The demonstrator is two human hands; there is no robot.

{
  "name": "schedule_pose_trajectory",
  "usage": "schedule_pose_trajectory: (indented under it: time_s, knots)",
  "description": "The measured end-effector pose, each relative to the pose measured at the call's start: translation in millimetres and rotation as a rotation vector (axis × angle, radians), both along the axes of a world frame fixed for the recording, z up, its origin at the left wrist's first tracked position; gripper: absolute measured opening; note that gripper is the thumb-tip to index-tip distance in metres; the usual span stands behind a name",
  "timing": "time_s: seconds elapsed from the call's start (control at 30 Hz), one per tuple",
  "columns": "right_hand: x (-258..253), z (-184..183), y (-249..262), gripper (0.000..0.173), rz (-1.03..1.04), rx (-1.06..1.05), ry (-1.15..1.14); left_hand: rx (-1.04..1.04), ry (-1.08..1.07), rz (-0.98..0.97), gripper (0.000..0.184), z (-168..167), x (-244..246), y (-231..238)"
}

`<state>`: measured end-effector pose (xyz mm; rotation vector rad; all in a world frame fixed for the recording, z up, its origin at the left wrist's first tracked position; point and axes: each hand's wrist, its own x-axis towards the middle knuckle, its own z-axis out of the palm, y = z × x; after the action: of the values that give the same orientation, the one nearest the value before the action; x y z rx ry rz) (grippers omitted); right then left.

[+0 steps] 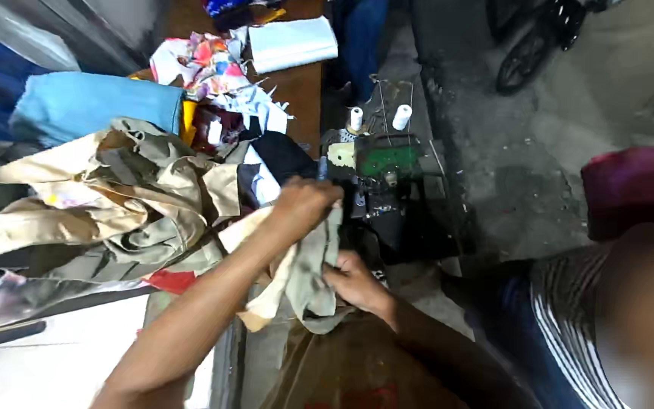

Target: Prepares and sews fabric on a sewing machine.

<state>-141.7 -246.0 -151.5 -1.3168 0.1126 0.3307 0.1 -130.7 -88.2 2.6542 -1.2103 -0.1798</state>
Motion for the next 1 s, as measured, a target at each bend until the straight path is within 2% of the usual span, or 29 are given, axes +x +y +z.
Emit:
schedule_pose_trajectory:
  time_s: [0.1,0.17,0.23,0.27,0.37,0.47,0.57,0.67,0.73,0.8,1.0]
  knots:
    - [-2,-62,-29,0.027,-0.033,-0.275,0.316,-0.034,0.049,-0.023,0.013,-93,15,-44]
    - [-1,-81,-45,0.027,-0.055,-0.303,0.368,-0.188,0.026,0.118,0.022,-121,8,-52]
    - [4,-78,-62,0.032,-0.164,-0.236,0.329,-0.283,0.020,0.260,0.041,-122,0,-52]
    - [11,-77,-71,0.038,-0.246,-0.254,0.273,-0.316,0.030,0.301,0.043,-124,-3,-51]
    - [53,-77,-86,0.040,-0.420,-0.422,0.130,-0.373,0.175,0.348,0.033,-126,-5,-51]
    - [83,-75,-85,0.038,-0.400,-0.444,0.213,-0.395,0.295,0.364,0.028,-125,-12,-51]
    - [87,-76,-78,0.039,-0.358,-0.402,0.293,-0.248,0.381,0.346,0.024,-116,-21,-51]
    - [77,-86,-68,0.038,-0.427,-0.395,0.247,-0.144,0.278,0.351,0.027,-116,-36,-54]
    - [75,-92,-64,0.035,-0.480,-0.404,0.214,-0.181,0.156,0.388,0.028,-124,-45,-57]
    - [75,-91,-63,0.033,-0.495,-0.422,0.205,-0.247,0.133,0.433,0.028,-128,-49,-57]
    - [82,-85,-68,0.037,-0.542,-0.466,0.177,-0.364,0.339,0.563,0.029,-113,-39,-48]
